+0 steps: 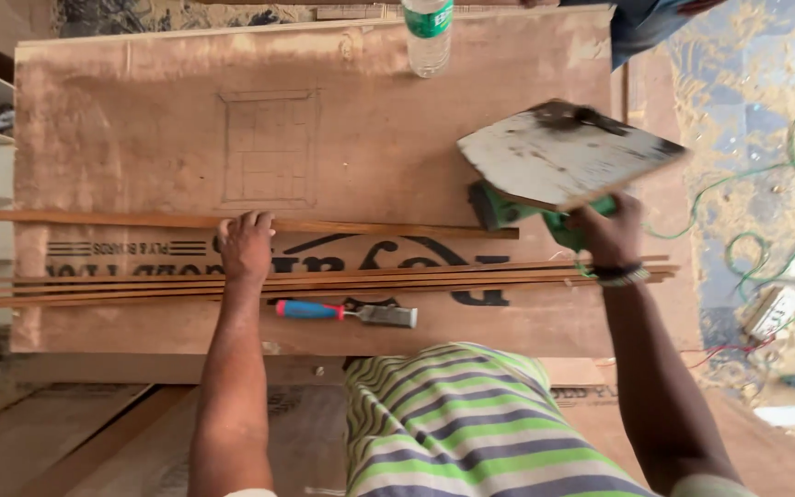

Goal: The recorder is working with several other people to cut and assemble wooden trim or furniture components using a hand saw, hammer, and power saw.

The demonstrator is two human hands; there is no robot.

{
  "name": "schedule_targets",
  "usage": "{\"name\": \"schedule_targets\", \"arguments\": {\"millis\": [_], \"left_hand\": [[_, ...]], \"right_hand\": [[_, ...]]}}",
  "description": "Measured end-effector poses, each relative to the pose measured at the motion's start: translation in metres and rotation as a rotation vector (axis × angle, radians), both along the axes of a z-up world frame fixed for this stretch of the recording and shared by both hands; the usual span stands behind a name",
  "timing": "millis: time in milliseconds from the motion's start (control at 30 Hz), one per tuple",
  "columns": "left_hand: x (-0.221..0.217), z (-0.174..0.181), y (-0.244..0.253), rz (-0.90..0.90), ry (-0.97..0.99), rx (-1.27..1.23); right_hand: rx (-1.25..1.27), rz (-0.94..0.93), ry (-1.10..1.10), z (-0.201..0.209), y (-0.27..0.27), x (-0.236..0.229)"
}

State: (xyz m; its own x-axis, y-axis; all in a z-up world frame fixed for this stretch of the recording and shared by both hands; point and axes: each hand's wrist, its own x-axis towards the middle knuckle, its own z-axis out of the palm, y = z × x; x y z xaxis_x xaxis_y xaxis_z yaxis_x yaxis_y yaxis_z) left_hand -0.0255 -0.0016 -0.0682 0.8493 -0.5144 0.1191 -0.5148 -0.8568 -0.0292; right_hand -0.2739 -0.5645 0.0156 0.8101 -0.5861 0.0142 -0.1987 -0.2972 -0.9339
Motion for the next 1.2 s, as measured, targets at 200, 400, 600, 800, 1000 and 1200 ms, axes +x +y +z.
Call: {"name": "schedule_targets", "arguments": {"millis": [200, 400, 600, 800, 1000, 1200], "left_hand": [[0.029, -0.021, 0.018, -0.11, -0.012, -0.071], [0.047, 0.008, 0.022, -0.174, 0.213, -0.179], [0.079, 0.009, 0.036, -0.332, 0.254, -0.278], [0.12, 0.019, 0.053, -0.244, 0.299, -0.359], [0.15, 0.046, 0.065, -0.26, 0.112, -0.457], [0.1, 0.095, 0.067, -0.181, 0.161, -0.275]], "right_hand": [[0.183, -0.145, -0.33, -0.021, 0.032, -0.104], [0.23, -0.477, -0.376, 0.062, 0.176, -0.117], [0.345, -0.756, -0.394, 0.038, 0.241, -0.123], [0.401, -0.748, -0.496, -0.001, 0.237, -0.094], [0.365, -0.829, -0.599, -0.052, 0.185, -0.012], [0.257, -0.871, -0.446, -0.052, 0.187, 0.05]]}}
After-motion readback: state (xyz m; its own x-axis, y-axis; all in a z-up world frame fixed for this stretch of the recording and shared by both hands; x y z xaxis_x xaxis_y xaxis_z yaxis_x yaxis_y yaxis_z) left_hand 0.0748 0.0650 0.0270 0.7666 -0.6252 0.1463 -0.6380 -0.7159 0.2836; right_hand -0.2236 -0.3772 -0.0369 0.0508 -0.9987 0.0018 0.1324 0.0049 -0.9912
